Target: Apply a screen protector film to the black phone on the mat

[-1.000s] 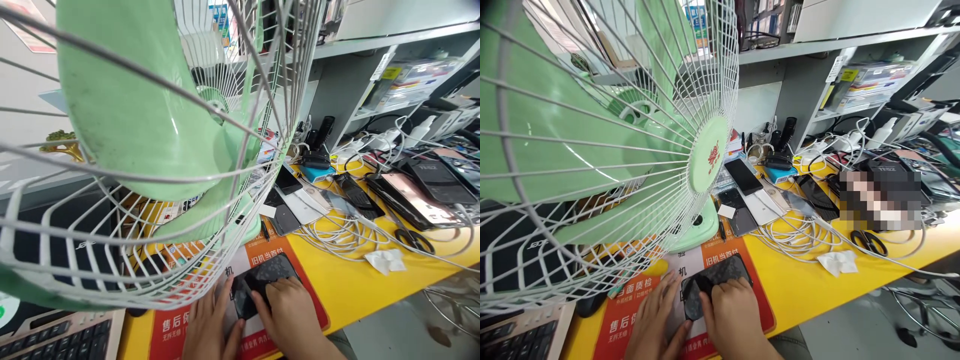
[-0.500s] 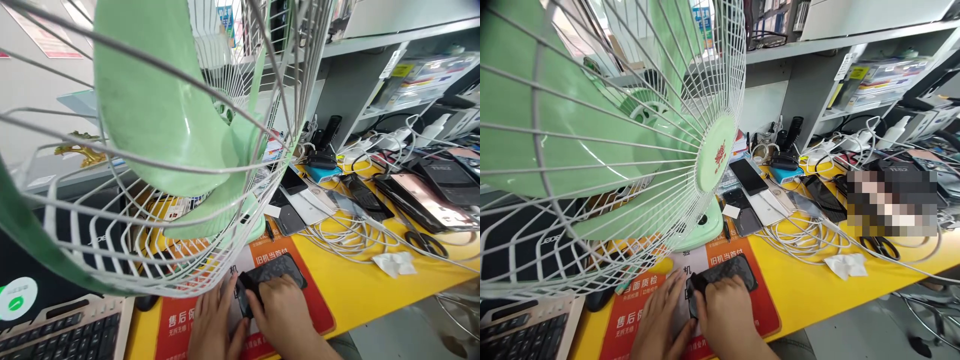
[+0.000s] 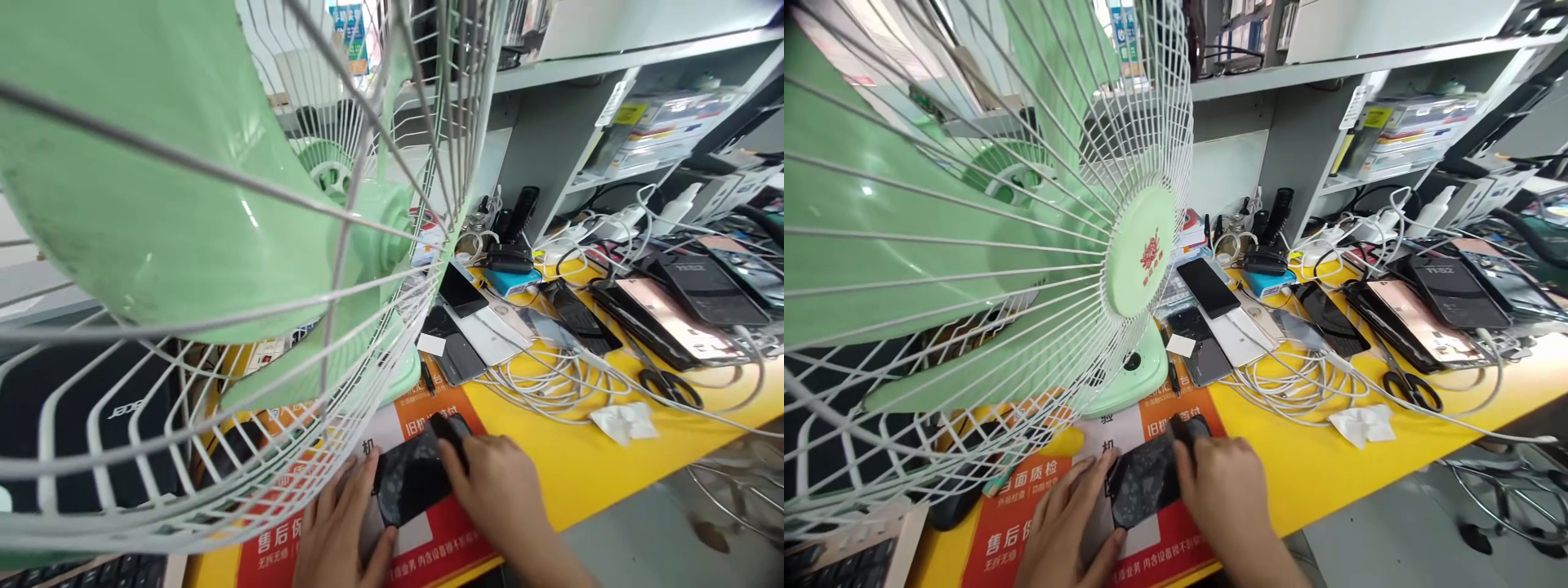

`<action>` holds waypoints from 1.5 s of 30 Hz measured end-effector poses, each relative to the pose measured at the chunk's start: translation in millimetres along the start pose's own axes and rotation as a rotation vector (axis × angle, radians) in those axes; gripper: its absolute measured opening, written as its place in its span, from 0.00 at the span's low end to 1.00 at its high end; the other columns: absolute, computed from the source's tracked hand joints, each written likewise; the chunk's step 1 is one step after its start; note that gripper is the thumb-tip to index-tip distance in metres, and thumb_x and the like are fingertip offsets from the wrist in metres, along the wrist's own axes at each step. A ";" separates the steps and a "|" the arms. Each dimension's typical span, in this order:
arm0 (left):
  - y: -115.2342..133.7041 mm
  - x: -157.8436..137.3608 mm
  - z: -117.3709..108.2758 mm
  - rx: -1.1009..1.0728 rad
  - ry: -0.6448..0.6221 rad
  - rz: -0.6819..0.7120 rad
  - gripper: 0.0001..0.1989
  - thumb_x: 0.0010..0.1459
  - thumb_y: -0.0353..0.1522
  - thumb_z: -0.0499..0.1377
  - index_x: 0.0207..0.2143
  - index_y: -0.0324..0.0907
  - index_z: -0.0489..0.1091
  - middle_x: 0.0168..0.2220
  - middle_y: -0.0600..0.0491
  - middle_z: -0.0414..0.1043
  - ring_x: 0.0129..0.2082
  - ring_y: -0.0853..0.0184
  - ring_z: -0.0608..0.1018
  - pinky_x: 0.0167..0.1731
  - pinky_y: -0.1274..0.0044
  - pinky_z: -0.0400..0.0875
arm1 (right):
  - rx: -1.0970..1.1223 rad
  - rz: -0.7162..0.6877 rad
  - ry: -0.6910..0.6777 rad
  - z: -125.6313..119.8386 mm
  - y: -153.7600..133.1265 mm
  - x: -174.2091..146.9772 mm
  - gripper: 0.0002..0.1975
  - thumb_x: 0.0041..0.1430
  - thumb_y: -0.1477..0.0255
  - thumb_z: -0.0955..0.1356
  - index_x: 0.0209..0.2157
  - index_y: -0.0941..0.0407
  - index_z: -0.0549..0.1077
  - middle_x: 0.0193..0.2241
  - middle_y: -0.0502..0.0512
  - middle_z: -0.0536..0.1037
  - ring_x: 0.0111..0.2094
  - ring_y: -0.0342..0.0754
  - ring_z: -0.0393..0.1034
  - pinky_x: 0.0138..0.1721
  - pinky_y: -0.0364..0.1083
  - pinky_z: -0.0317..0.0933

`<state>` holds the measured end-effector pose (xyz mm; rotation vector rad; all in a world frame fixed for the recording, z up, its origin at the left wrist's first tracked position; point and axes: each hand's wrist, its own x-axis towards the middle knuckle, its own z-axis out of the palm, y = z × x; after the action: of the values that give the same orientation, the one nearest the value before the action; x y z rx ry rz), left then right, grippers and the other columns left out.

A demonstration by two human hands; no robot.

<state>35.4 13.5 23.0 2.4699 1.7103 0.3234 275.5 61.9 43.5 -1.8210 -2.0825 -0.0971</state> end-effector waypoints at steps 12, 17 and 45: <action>3.2 1.5 -2.1 -0.009 0.050 -0.021 0.38 0.64 0.35 0.54 0.72 0.51 0.42 0.65 0.56 0.66 0.63 0.56 0.68 0.57 0.62 0.68 | -0.018 0.021 0.032 -7.3 20.4 -9.4 0.24 0.71 0.64 0.61 0.19 0.52 0.66 0.18 0.51 0.73 0.21 0.48 0.69 0.31 0.48 0.49; 4.0 0.9 0.0 -0.026 0.056 -0.046 0.36 0.64 0.34 0.53 0.72 0.52 0.43 0.65 0.56 0.67 0.63 0.57 0.68 0.57 0.63 0.68 | 0.033 -0.015 0.062 -7.7 15.5 -7.9 0.27 0.73 0.64 0.58 0.18 0.52 0.66 0.16 0.51 0.72 0.20 0.47 0.66 0.33 0.48 0.49; 13.8 2.8 -4.5 -0.094 0.077 -0.084 0.33 0.64 0.34 0.53 0.69 0.52 0.49 0.64 0.54 0.67 0.63 0.57 0.67 0.58 0.62 0.64 | 0.004 0.018 0.002 -8.6 4.1 -2.1 0.23 0.70 0.67 0.62 0.19 0.54 0.68 0.17 0.53 0.74 0.20 0.48 0.67 0.35 0.50 0.47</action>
<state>47.8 11.2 30.7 2.3412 1.7780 0.4845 281.6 58.1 50.0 -1.8363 -2.0624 -0.0897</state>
